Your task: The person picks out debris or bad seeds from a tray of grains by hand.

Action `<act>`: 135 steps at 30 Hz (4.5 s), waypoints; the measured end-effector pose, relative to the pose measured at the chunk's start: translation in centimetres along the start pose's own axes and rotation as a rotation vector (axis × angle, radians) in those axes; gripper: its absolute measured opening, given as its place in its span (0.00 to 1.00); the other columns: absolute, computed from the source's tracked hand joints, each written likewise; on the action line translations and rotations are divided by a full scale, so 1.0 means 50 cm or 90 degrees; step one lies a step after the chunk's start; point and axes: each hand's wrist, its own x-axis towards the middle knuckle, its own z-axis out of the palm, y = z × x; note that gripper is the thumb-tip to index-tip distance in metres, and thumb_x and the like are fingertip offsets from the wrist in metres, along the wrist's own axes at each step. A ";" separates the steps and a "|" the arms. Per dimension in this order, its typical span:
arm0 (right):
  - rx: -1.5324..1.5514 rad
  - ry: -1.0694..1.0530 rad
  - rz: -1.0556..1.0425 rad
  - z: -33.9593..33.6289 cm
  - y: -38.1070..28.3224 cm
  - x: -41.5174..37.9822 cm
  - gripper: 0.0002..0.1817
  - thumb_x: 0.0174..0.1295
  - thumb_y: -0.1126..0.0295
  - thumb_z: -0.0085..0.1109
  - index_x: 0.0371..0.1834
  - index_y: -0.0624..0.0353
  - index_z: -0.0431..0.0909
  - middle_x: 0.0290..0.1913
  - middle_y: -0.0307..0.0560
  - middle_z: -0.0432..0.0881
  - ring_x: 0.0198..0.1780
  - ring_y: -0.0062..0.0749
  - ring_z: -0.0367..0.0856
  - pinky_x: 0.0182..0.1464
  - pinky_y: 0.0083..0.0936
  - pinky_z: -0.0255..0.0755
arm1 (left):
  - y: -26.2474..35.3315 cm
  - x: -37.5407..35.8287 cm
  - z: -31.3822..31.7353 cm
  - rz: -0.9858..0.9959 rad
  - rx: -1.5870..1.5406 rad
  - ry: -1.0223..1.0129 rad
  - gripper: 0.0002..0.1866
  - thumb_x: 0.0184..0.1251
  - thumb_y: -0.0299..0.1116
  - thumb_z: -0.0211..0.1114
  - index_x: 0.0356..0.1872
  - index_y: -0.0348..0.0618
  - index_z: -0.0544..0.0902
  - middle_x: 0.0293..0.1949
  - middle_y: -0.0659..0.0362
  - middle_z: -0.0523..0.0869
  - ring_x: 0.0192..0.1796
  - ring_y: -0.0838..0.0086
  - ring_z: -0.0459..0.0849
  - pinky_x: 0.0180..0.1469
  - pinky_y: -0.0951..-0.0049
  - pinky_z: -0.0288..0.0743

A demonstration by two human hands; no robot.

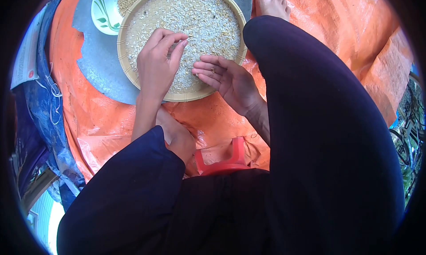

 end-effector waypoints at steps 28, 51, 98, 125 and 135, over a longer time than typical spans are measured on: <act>-0.018 -0.019 0.027 0.001 -0.009 -0.001 0.24 0.74 0.64 0.35 0.63 0.74 0.65 0.59 0.61 0.75 0.62 0.44 0.76 0.67 0.31 0.69 | 0.038 0.012 -0.030 -0.063 -0.085 -0.130 0.05 0.67 0.29 0.61 0.38 0.38 0.80 0.35 0.56 0.79 0.34 0.65 0.82 0.38 0.67 0.74; 0.009 -0.012 0.018 -0.004 -0.008 0.001 0.24 0.75 0.65 0.36 0.64 0.76 0.64 0.60 0.63 0.75 0.64 0.46 0.75 0.68 0.31 0.69 | 0.003 0.007 -0.017 -0.044 0.081 -0.013 0.07 0.59 0.32 0.69 0.38 0.44 0.85 0.33 0.60 0.81 0.30 0.71 0.82 0.34 0.71 0.74; 0.014 -0.022 0.020 0.000 -0.005 -0.001 0.25 0.75 0.64 0.37 0.65 0.76 0.64 0.61 0.64 0.74 0.64 0.46 0.74 0.68 0.31 0.69 | -0.006 0.004 -0.011 0.010 0.102 0.005 0.05 0.60 0.32 0.68 0.36 0.47 0.86 0.33 0.61 0.81 0.32 0.67 0.82 0.33 0.68 0.74; 0.005 -0.002 0.011 0.004 -0.010 -0.002 0.26 0.74 0.63 0.35 0.65 0.76 0.63 0.61 0.63 0.73 0.64 0.45 0.74 0.69 0.31 0.68 | 0.030 -0.006 -0.048 -0.109 -0.136 -0.058 0.05 0.61 0.25 0.65 0.37 0.38 0.86 0.31 0.60 0.83 0.28 0.78 0.75 0.32 0.77 0.69; 0.035 -0.082 0.013 -0.027 -0.005 0.003 0.27 0.75 0.57 0.37 0.48 0.75 0.77 0.54 0.64 0.79 0.61 0.48 0.77 0.66 0.32 0.71 | -0.015 -0.009 -0.039 -0.063 0.079 0.043 0.06 0.59 0.28 0.68 0.37 0.42 0.85 0.33 0.61 0.82 0.29 0.74 0.79 0.34 0.73 0.73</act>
